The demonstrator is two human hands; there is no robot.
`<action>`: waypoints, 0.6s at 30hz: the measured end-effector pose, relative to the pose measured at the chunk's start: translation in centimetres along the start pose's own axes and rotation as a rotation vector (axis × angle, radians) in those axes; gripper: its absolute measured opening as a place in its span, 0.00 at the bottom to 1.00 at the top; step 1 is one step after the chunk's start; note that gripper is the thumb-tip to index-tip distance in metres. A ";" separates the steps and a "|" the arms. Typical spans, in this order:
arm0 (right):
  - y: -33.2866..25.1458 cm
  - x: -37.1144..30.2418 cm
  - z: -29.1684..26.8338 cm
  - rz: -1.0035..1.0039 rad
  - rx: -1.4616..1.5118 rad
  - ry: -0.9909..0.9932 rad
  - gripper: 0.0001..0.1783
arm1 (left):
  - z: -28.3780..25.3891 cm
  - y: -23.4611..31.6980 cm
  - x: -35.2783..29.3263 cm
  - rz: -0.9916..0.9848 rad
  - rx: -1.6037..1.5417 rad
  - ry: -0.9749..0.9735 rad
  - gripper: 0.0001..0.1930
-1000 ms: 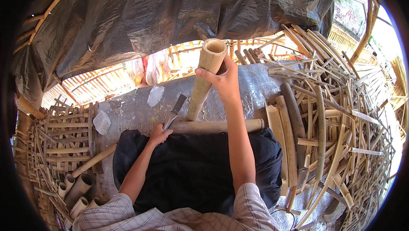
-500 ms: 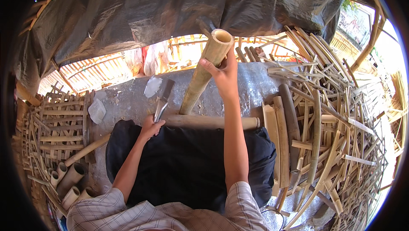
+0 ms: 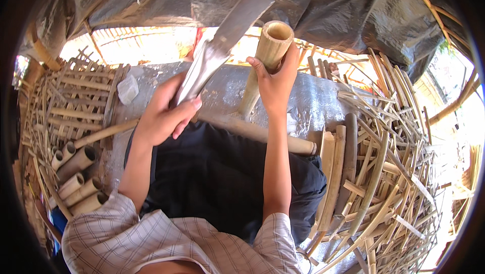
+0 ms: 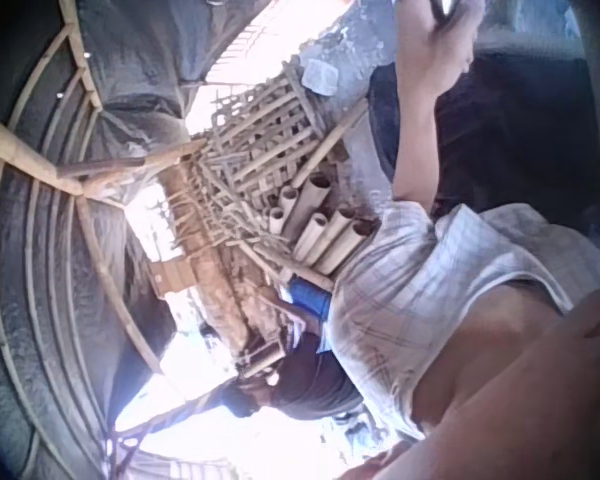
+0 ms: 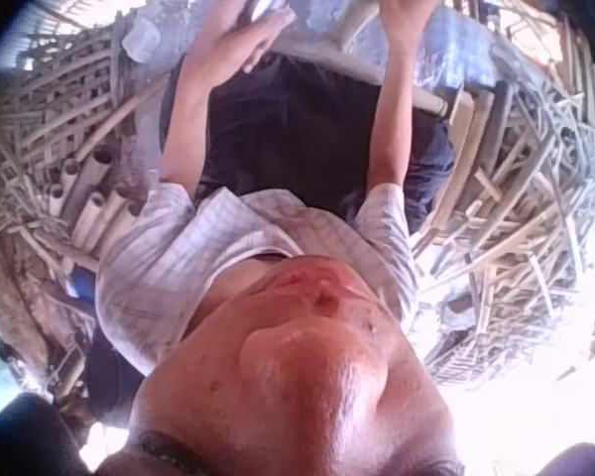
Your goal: The person carves a section of bamboo using a knife, stripping away long thin pieces from the end and side of the stalk while holding it by hand.
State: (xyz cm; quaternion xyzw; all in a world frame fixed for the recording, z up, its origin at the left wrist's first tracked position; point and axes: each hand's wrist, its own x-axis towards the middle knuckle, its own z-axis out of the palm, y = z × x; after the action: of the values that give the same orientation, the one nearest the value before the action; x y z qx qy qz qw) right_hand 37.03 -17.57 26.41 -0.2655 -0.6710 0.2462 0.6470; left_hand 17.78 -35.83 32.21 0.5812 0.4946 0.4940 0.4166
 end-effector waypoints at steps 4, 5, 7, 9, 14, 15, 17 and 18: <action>0.6 -0.3 0.9 -0.047 -0.003 -0.072 0.33 | -0.4 2.8 0.6 -0.042 0.140 0.006 0.13; 0.8 -0.4 0.9 -0.068 0.002 -0.084 0.33 | -0.6 2.3 0.8 0.026 0.251 0.038 0.13; 0.1 -0.4 1.3 -0.094 0.044 -0.110 0.36 | -1.3 1.3 1.2 0.178 0.479 0.105 0.13; 0.4 -0.4 1.3 -0.121 0.022 -0.113 0.39 | -1.5 1.4 1.1 0.082 0.439 0.125 0.13; 0.1 -0.4 1.8 -0.086 -0.032 -0.010 0.44 | -2.3 2.4 1.0 0.019 0.505 0.095 0.15; -0.1 -0.3 1.8 -0.087 -0.074 0.005 0.45 | -2.3 2.5 1.2 0.003 0.530 0.077 0.17; -0.7 -0.3 1.6 -0.071 -0.121 0.040 0.47 | -1.7 3.4 1.2 0.003 0.617 0.092 0.17; -0.9 -0.4 1.9 -0.070 -0.148 0.049 0.47 | -1.7 3.8 1.2 -0.003 0.663 0.105 0.18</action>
State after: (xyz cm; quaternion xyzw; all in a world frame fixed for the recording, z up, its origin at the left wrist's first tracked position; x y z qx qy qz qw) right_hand 35.08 -18.49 26.66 -0.2948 -0.6801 0.1665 0.6503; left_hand 16.73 -35.29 36.36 0.6581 0.6500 0.3350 0.1795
